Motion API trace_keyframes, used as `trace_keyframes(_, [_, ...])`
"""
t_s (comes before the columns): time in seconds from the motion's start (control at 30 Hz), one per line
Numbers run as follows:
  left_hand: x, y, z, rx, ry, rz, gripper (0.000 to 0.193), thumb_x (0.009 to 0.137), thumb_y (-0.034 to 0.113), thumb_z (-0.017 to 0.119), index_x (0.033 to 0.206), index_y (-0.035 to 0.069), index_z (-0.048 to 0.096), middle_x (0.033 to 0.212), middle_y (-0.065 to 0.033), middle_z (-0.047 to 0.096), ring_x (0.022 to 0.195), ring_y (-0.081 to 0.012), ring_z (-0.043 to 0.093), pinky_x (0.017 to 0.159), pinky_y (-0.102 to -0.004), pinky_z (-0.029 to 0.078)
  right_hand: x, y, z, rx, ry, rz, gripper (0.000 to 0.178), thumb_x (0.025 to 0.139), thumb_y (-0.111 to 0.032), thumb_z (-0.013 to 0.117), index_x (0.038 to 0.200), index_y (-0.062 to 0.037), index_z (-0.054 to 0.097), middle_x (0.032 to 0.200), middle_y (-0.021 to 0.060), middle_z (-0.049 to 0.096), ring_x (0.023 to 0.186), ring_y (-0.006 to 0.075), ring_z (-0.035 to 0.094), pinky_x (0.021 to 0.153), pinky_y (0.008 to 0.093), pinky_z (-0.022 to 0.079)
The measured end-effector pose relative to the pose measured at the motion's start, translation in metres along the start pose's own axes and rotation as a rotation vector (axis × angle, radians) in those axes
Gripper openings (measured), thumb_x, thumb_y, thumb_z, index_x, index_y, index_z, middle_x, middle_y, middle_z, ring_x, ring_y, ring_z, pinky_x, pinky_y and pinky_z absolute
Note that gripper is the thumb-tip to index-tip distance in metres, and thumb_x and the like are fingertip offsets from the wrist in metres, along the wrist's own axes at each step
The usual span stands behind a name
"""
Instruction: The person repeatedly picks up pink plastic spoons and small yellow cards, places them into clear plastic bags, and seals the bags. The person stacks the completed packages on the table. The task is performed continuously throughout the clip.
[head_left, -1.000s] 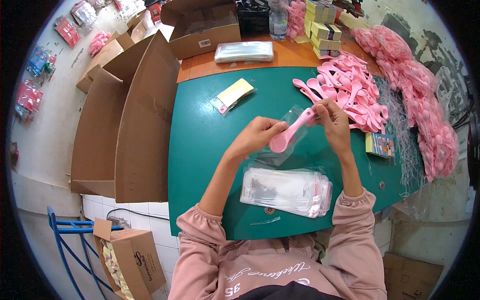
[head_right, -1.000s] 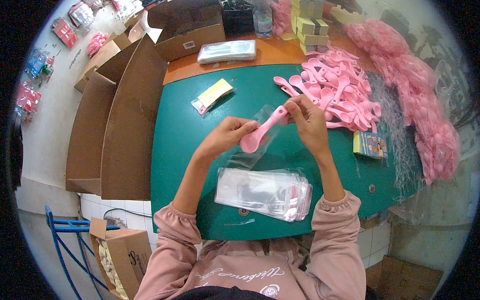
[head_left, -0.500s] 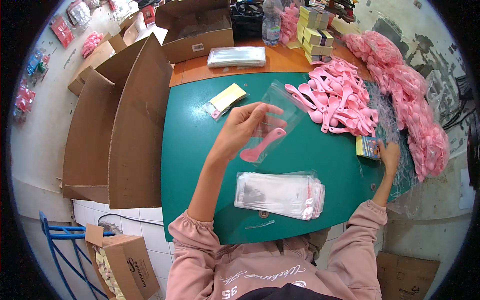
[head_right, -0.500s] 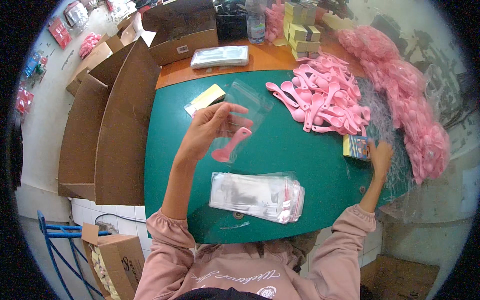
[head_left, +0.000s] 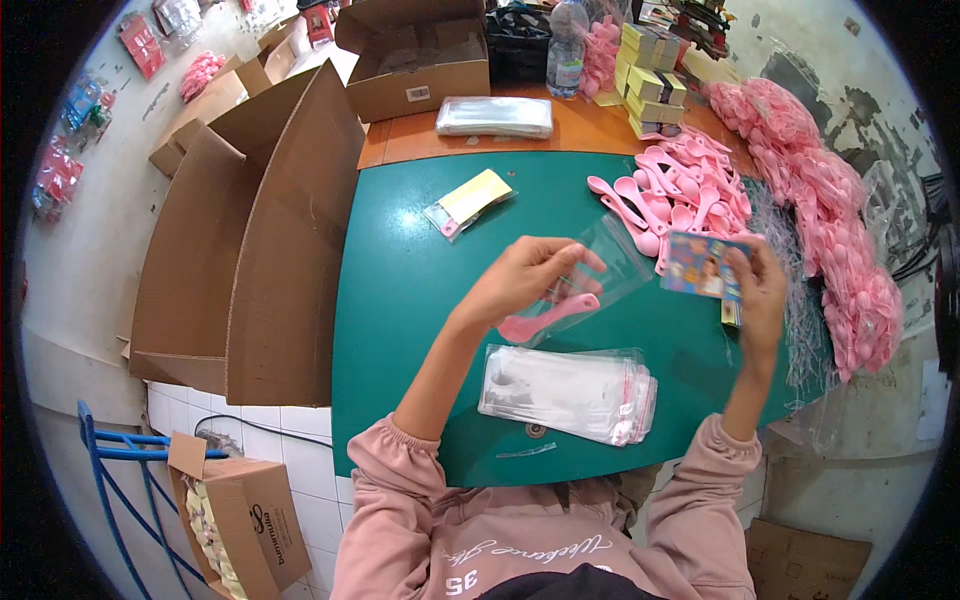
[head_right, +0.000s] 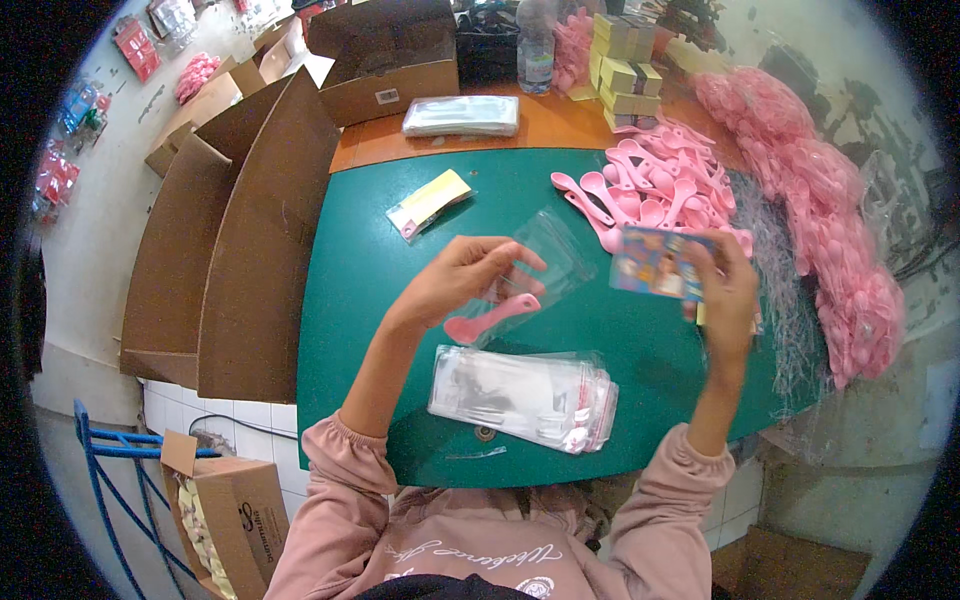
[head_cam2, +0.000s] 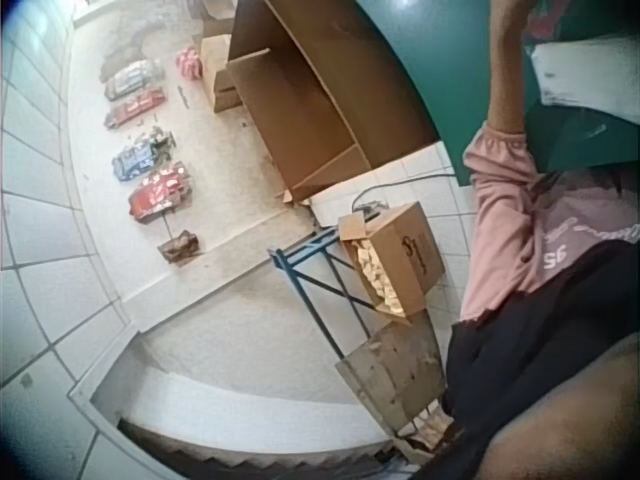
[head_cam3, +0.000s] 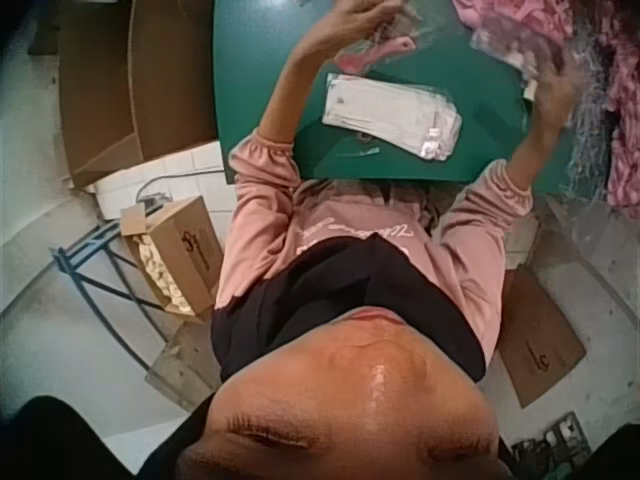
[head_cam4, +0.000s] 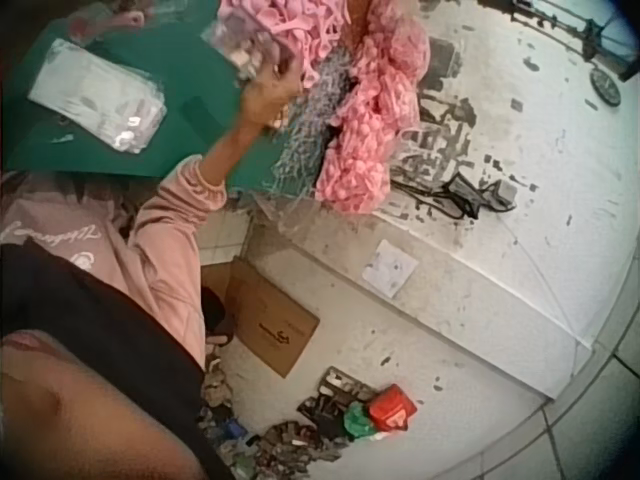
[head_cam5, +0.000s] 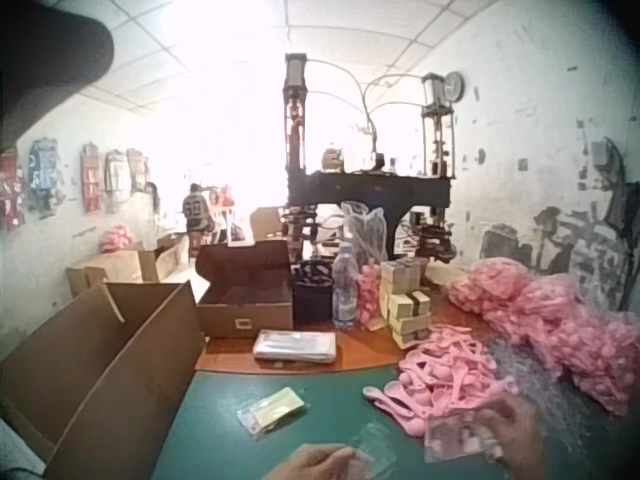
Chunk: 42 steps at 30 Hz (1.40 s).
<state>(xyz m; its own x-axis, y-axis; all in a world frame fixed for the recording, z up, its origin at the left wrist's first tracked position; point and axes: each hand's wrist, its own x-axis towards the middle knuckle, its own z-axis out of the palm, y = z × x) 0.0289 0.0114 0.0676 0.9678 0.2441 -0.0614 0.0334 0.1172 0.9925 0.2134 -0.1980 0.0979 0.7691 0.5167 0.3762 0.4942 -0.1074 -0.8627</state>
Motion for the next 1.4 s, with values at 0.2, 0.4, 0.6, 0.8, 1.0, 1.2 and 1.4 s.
trace_keyframes(0.2, [-0.001,-0.002,0.001,0.188,0.075,0.034,0.034,0.093,0.028,0.042,0.097,-0.001,0.06,0.073,-0.0019,0.06,0.06,-0.0038,0.049,0.05,-0.0179,0.037,0.0,-0.038,0.059,0.144,-0.226,-0.049,0.007,0.083,-0.007,0.056,0.088,-0.0017,0.057,0.076,0.0014,0.059,0.057,0.0022,0.05,0.046,0.0182,0.037])
trace_keyframes(0.4, [-0.002,-0.002,-0.008,0.239,0.055,0.001,0.035,0.093,0.029,0.042,0.096,-0.002,0.06,0.073,-0.001,0.059,0.06,-0.0038,0.048,0.049,-0.0184,0.038,0.007,-0.033,0.059,0.079,-0.32,-0.268,0.008,0.082,-0.004,0.056,0.089,-0.0015,0.058,0.072,0.0006,0.059,0.061,0.0025,0.051,0.051,0.018,0.04])
trace_keyframes(0.6, [0.0,0.0,-0.008,0.125,-0.024,-0.04,0.036,0.093,0.028,0.041,0.097,-0.003,0.059,0.082,-0.0085,0.064,0.071,-0.0094,0.06,0.058,-0.0217,0.048,0.008,-0.033,0.052,0.06,-0.278,-0.206,0.007,0.081,-0.001,0.056,0.088,-0.0008,0.059,0.073,0.0006,0.059,0.063,0.0034,0.052,0.055,0.0173,0.042])
trace_keyframes(0.8, [0.001,-0.004,-0.005,0.291,-0.043,-0.012,0.035,0.093,0.029,0.04,0.098,0.0,0.059,0.082,-0.0086,0.064,0.072,-0.011,0.061,0.057,-0.0207,0.047,0.004,-0.038,0.056,0.085,-0.407,-0.103,0.008,0.081,-0.001,0.057,0.089,-0.0002,0.059,0.078,0.0014,0.059,0.067,0.0039,0.053,0.058,0.0176,0.043])
trace_keyframes(1.0, [-0.002,0.0,-0.004,0.092,-0.028,-0.048,0.036,0.093,0.03,0.041,0.098,-0.001,0.059,0.082,-0.0071,0.064,0.066,-0.0068,0.054,0.055,-0.0204,0.045,0.005,-0.032,0.053,0.105,-0.306,-0.201,0.007,0.08,-0.001,0.057,0.086,-0.0008,0.059,0.077,0.0001,0.058,0.068,0.004,0.053,0.059,0.0184,0.043])
trace_keyframes(1.2, [0.003,-0.006,-0.004,0.209,-0.044,-0.041,0.036,0.093,0.03,0.042,0.098,-0.002,0.059,0.082,-0.006,0.062,0.064,-0.0058,0.048,0.057,-0.0212,0.044,0.001,-0.032,0.059,0.113,-0.41,-0.104,0.006,0.079,-0.001,0.058,0.085,0.0004,0.057,0.072,0.0003,0.057,0.066,0.0036,0.053,0.057,0.0186,0.043])
trace_keyframes(1.4, [-0.002,-0.003,0.004,0.367,-0.087,0.1,0.031,0.09,0.026,0.047,0.108,0.002,0.058,0.08,-0.0051,0.062,0.067,-0.0067,0.049,0.06,-0.0248,0.045,-0.004,-0.026,0.068,0.108,-0.761,0.045,0.013,0.078,-0.008,0.062,0.086,-0.0002,0.055,0.072,0.0004,0.055,0.067,0.0052,0.053,0.058,0.0208,0.043])
